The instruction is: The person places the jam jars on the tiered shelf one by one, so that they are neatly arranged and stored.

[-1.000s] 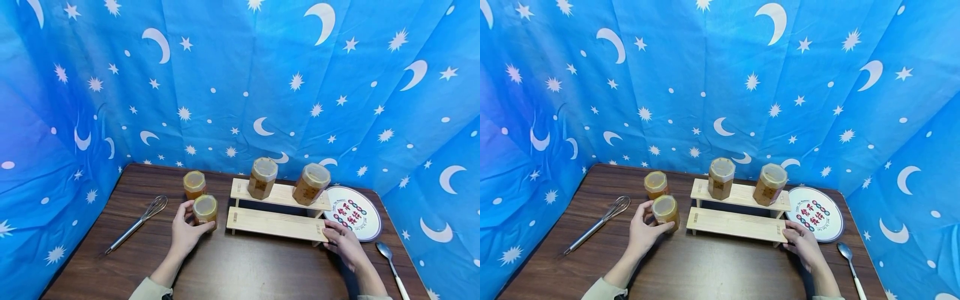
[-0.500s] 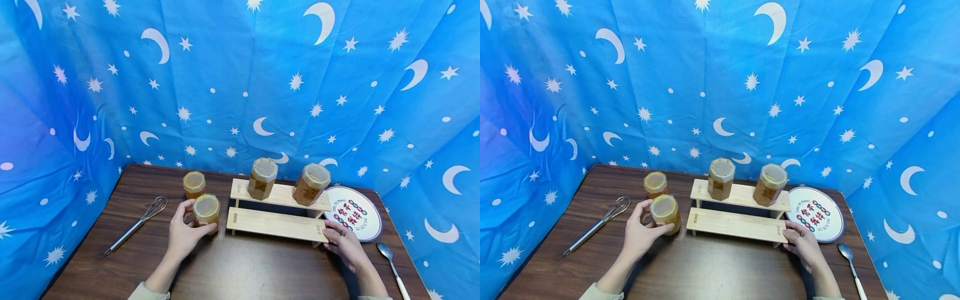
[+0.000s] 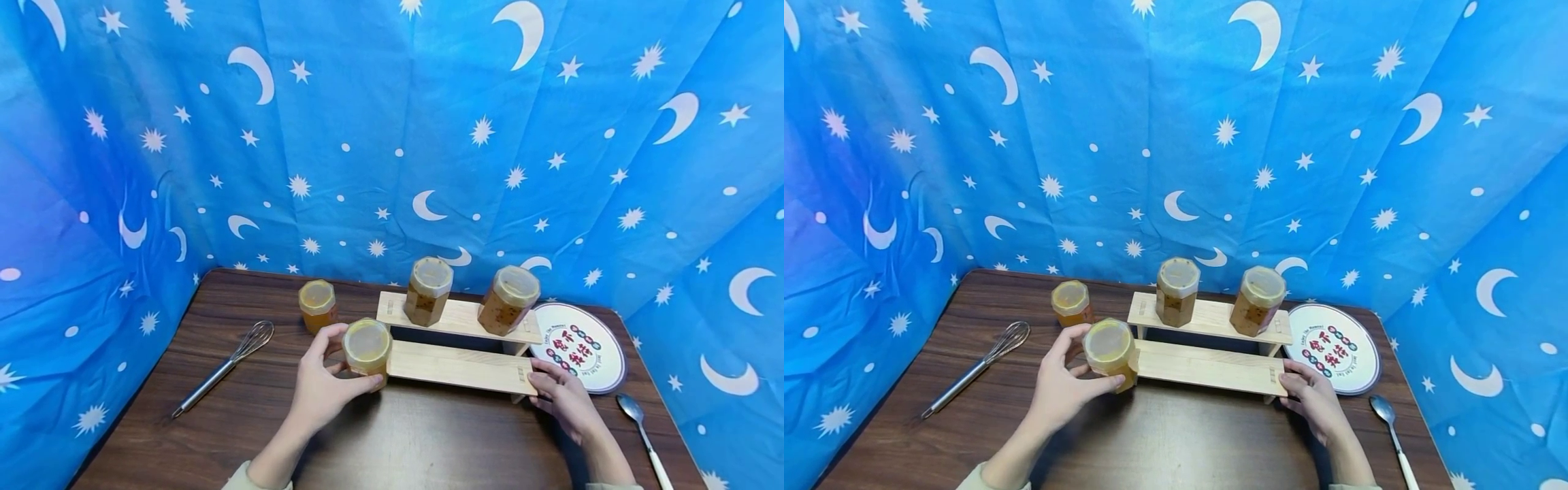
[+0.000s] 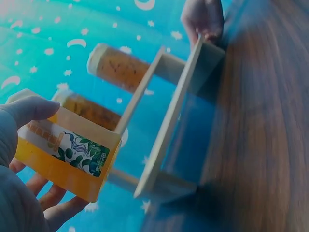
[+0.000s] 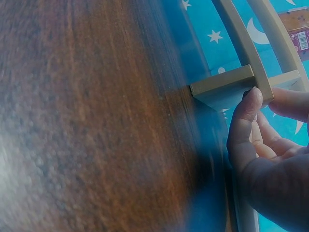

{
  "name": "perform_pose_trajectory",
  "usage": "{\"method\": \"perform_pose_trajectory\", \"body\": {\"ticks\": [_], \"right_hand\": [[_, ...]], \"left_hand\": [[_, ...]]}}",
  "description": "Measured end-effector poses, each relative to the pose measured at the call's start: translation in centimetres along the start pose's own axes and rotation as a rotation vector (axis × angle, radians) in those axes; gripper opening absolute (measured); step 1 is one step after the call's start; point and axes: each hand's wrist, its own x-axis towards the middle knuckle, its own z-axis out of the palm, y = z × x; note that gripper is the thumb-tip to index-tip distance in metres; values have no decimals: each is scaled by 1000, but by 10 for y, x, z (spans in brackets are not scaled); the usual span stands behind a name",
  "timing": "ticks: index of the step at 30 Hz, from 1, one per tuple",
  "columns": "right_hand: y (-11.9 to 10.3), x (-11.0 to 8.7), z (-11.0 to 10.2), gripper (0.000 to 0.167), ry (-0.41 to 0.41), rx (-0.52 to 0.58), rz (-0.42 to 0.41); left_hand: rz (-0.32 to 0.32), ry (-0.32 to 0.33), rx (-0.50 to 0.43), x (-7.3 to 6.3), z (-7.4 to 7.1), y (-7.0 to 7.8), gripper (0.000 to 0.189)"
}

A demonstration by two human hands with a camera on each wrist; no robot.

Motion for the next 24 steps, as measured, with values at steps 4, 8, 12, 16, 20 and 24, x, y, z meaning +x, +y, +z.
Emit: {"method": "perform_pose_trajectory", "body": {"ticks": [4,8,12,16,20,24], "right_hand": [[-2,0,0,59,0,-7,5],[-3,1,0,60,5,-14,16],[-4,1,1,62,7,-24,27],[-4,1,1,61,11,-25,31],[-3,1,0,61,7,-21,29],[-2,1,0,61,3,-18,24]], "left_hand": [[24,-40,-20,2,19,5,79],[50,-80,-45,3,40,8,79],[61,-112,-44,4,63,11,79],[61,-152,-56,5,86,14,79],[70,-168,-51,7,108,15,79],[93,-168,-25,9,130,14,79]]}}
